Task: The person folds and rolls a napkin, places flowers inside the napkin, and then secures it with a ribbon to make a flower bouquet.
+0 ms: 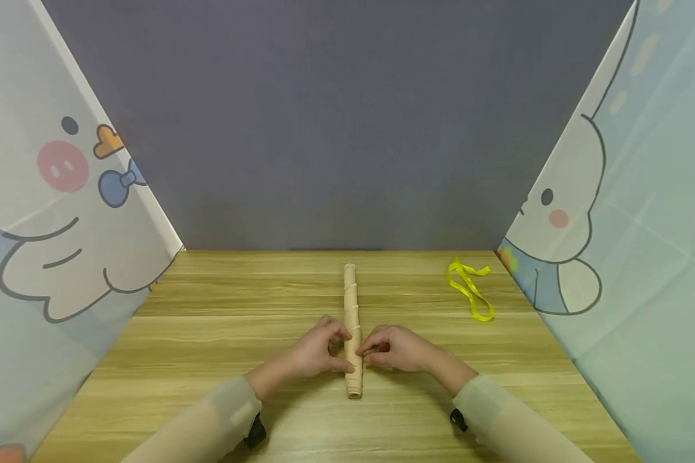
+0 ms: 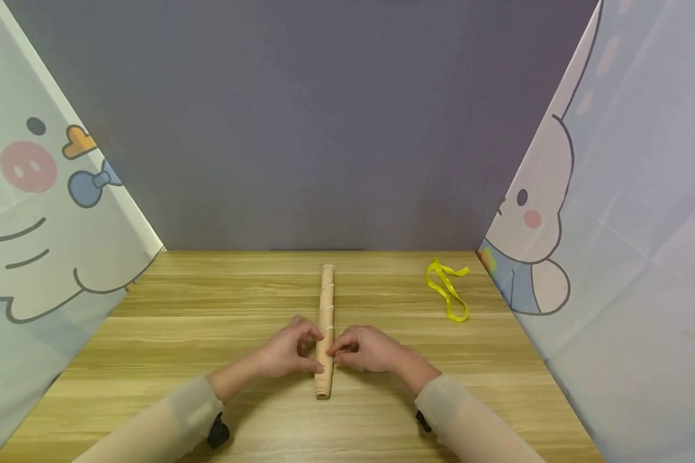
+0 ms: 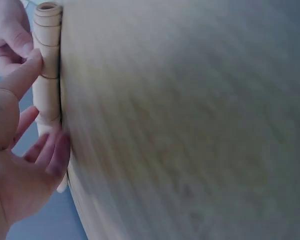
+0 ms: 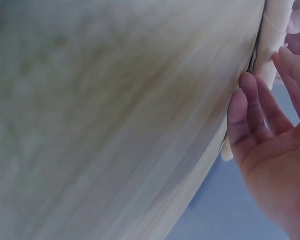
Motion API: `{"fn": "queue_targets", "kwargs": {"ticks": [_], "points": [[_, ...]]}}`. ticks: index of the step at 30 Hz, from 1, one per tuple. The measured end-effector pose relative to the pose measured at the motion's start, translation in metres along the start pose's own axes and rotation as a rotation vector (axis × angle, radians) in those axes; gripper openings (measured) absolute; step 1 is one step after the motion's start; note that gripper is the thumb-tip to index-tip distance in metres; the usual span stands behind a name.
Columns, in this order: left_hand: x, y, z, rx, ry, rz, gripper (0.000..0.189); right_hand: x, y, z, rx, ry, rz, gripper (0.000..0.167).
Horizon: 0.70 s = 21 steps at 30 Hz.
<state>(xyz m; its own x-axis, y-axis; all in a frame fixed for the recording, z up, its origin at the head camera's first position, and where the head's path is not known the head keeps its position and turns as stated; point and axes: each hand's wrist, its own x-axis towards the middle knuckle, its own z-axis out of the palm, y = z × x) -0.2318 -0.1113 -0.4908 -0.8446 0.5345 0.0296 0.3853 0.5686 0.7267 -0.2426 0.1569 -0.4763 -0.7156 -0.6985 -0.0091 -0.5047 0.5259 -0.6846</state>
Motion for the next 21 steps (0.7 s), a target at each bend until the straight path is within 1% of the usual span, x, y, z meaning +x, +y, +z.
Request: {"fn": "queue_targets", "kwargs": {"ticks": [3, 5, 7, 8, 11, 13, 17, 21], "points": [[0.0011, 0.0003, 0.001, 0.066, 0.013, 0.037, 0.063, -0.0009, -0.0006, -0.0007, 0.007, -0.006, 0.002, 0.018], [0.0012, 0.0002, 0.0005, 0.083, -0.005, 0.053, 0.07, -0.0018, -0.0009, -0.0012, 0.018, -0.007, 0.002, 0.018], [0.0008, -0.0001, -0.0008, 0.079, -0.037, 0.061, 0.076, -0.0029, -0.0018, -0.0018, 0.03, -0.01, 0.005, 0.018], [0.0004, -0.0003, -0.0016, 0.079, -0.053, 0.062, 0.076, -0.0033, -0.0021, -0.0019, 0.033, -0.013, 0.01, 0.018], [-0.0008, -0.0009, -0.0041, 0.089, -0.089, 0.065, 0.069, -0.0039, -0.0027, -0.0019, 0.025, -0.02, 0.016, 0.018], [-0.0007, -0.0009, -0.005, 0.097, -0.1, 0.069, 0.065, -0.0037, -0.0028, -0.0017, 0.014, -0.024, 0.017, 0.018], [0.0008, -0.0001, -0.0047, 0.099, -0.091, 0.07, 0.063, -0.0042, -0.0008, -0.0027, -0.005, -0.035, -0.003, 0.019], [0.0014, 0.0011, -0.0029, 0.093, -0.081, 0.066, 0.064, -0.0095, 0.0043, -0.0084, -0.015, -0.039, -0.017, 0.023]]}}
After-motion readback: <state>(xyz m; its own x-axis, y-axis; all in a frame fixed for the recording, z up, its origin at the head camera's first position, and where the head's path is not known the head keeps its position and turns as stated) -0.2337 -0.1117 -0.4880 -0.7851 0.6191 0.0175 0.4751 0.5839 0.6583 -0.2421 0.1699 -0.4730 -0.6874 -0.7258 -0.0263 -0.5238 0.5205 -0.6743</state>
